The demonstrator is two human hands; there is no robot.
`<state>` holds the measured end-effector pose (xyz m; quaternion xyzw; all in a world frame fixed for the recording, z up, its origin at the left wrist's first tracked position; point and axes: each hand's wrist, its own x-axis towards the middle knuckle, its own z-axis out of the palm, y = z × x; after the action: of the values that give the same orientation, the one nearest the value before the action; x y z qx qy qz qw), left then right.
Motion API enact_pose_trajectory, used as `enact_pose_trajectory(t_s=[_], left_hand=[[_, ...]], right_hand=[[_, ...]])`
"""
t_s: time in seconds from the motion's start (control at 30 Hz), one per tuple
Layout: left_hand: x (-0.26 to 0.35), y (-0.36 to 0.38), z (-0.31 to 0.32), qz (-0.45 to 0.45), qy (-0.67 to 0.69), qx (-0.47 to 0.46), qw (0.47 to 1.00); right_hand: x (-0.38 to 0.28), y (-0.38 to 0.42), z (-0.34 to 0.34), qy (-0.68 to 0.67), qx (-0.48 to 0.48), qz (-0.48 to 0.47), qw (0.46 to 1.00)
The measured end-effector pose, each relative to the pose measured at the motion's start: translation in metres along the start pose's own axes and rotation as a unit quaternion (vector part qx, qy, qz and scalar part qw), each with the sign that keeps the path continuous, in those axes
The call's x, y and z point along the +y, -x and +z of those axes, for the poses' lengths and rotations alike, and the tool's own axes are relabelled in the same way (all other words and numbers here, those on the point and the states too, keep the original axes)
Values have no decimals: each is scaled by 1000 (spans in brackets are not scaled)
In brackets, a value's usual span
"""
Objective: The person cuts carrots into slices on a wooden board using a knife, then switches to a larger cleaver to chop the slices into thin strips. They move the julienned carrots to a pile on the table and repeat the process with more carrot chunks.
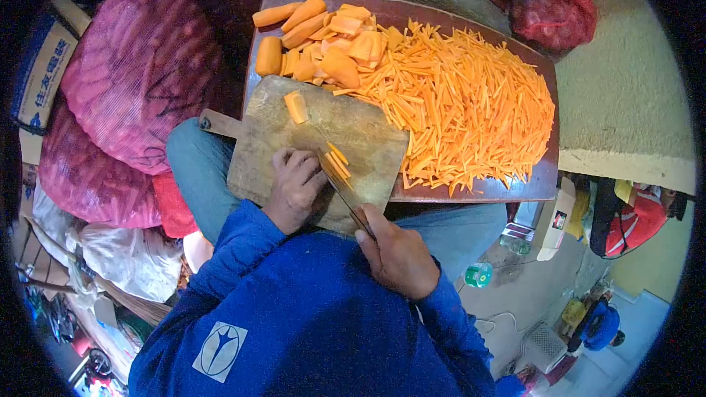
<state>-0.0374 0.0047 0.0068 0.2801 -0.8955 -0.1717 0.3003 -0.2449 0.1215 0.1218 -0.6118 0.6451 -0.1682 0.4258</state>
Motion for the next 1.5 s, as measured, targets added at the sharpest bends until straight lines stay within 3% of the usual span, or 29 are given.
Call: enact_pose_trajectory(t_s=[0.07, 0.27, 0.37, 0.7, 0.9, 1.0, 1.3, 1.37, 1.5], left_hand=[[1, 0, -1, 1, -9, -2, 1000], [1, 2, -1, -7, -33, -12, 999], [1, 3, 2, -10, -33, -7, 999], [0, 5, 3, 0, -38, 6, 999], [1, 6, 1, -11, -26, -8, 1000], [5, 0, -5, -5, -27, 0, 1000], [1, 5, 2, -14, -13, 6, 1000], [1, 3, 0, -9, -10, 8, 1000], [1, 3, -1, -7, -13, 8, 1000]], right_hand=[[6, -8, 10, -2, 9, 14, 1000], [14, -22, 12, 17, 50, -82, 995], [3, 6, -2, -15, -1, -19, 1000], [10, -24, 12, 1, 34, -54, 998], [10, -4, 14, 25, 12, -15, 999], [12, -29, 22, 23, 51, -57, 997], [1, -1, 8, 9, -7, 22, 1000], [16, -13, 23, 16, 33, -28, 999], [7, -40, 21, -2, 21, -47, 999]])
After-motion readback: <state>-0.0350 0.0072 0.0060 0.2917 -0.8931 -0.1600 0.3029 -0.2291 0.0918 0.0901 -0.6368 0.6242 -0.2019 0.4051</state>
